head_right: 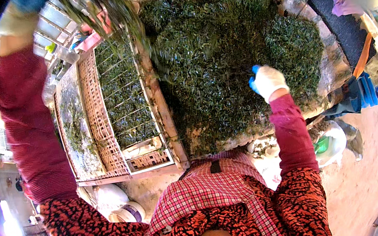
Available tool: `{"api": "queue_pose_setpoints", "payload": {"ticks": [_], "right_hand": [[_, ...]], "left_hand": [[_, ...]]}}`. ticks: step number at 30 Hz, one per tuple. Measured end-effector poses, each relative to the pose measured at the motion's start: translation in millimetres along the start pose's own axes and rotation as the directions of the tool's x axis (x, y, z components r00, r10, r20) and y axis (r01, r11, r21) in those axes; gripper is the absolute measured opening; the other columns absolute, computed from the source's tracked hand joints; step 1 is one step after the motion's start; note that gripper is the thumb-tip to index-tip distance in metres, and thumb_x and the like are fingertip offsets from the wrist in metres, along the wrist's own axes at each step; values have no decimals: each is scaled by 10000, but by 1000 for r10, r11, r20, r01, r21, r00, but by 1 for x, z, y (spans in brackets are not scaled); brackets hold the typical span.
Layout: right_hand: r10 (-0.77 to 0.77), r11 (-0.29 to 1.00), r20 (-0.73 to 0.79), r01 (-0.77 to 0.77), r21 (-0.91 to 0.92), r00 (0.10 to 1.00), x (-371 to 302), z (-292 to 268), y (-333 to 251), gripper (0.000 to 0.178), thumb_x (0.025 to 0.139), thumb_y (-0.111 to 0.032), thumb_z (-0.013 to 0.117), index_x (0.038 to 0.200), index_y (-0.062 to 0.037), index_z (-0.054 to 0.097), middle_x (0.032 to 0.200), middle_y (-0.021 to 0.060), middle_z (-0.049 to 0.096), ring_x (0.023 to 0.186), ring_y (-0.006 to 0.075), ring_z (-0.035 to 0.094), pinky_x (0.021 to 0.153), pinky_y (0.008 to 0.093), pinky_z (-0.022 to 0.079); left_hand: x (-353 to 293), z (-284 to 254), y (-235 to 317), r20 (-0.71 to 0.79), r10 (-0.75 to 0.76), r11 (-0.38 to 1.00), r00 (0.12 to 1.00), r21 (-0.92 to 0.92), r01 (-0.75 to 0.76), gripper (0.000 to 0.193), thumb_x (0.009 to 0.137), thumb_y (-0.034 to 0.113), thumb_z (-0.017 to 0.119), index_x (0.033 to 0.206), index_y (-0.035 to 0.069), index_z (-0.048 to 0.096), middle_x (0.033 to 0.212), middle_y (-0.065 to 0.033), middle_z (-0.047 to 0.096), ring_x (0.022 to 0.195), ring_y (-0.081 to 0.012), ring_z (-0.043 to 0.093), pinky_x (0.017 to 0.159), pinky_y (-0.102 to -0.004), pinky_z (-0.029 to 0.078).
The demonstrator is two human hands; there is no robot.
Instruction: The person spreads green leaves across a wooden grid and presses them into the frame using their hands. The person also gathers handfuls of leaves from a large pile and transfers them to the processing grid.
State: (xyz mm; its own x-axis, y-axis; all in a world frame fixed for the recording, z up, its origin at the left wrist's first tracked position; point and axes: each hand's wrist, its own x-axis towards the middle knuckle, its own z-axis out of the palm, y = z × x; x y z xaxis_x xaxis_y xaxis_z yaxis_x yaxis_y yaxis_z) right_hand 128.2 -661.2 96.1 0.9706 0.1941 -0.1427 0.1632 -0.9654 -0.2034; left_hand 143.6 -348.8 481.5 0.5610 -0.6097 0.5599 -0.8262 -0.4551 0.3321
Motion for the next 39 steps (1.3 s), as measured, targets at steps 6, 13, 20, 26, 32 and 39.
{"api": "queue_pose_setpoints", "payload": {"ticks": [6, 13, 20, 26, 32, 39], "right_hand": [[-305, 26, -174, 191, 981, 936, -47, -65, -74, 482, 943, -197, 623, 1336, 54, 503, 1180, 78, 677, 958, 165, 647, 806, 324, 538], [-417, -728, -229, -173, 663, 879, -33, 17, -166, 577, 997, -382, 510, 1448, -38, 404, 1396, 116, 550, 1280, 258, 520, 1102, 369, 398], [-301, -841, 168, -344, 418, 939, -55, 91, -218, 407, 990, -329, 477, 1337, -137, 573, 1246, 92, 656, 1124, 259, 635, 963, 457, 514], [-268, -838, 106, -286, 465, 957, -79, 185, -306, 384, 1006, -206, 449, 1349, -71, 556, 1202, 76, 660, 1057, 246, 645, 947, 421, 531], [-127, -738, 183, -216, 639, 975, -92, 257, -329, 385, 1020, -152, 441, 1390, -73, 512, 1255, 97, 638, 1097, 250, 644, 924, 369, 551], [68, -563, 135, -74, 823, 989, -99, 255, -286, 329, 927, -152, 531, 1206, -29, 652, 1090, 58, 686, 951, 201, 664, 869, 323, 545]], "left_hand": [[-110, 130, -88, 96, -133, 928, 986, -338, 158, 418, 980, 219, 550, 1369, 67, 526, 989, -88, 654, 714, -175, 652, 601, -276, 541], [-166, 170, -37, 266, -634, 394, 726, -698, 599, 266, 967, 266, 562, 1126, 64, 631, 770, -9, 595, 557, -113, 536, 500, -258, 434], [-369, 165, -65, 597, -372, 560, 711, -466, 685, 421, 938, 247, 587, 1298, 28, 582, 812, 5, 636, 621, -78, 539, 551, -213, 412], [-471, 98, -49, 837, -447, 47, 315, -330, 943, 531, 1000, 353, 530, 1444, 71, 456, 740, -13, 655, 548, -48, 525, 481, -197, 404], [-568, 95, -71, 731, -648, -73, 215, -340, 938, 352, 968, 347, 578, 943, 5, 661, 744, -39, 675, 558, -78, 554, 499, -224, 422], [-620, 172, -94, 334, -847, 443, 414, 11, 896, 376, 875, 336, 643, 1072, 15, 644, 847, -238, 680, 794, -408, 660, 721, -470, 524]]}}
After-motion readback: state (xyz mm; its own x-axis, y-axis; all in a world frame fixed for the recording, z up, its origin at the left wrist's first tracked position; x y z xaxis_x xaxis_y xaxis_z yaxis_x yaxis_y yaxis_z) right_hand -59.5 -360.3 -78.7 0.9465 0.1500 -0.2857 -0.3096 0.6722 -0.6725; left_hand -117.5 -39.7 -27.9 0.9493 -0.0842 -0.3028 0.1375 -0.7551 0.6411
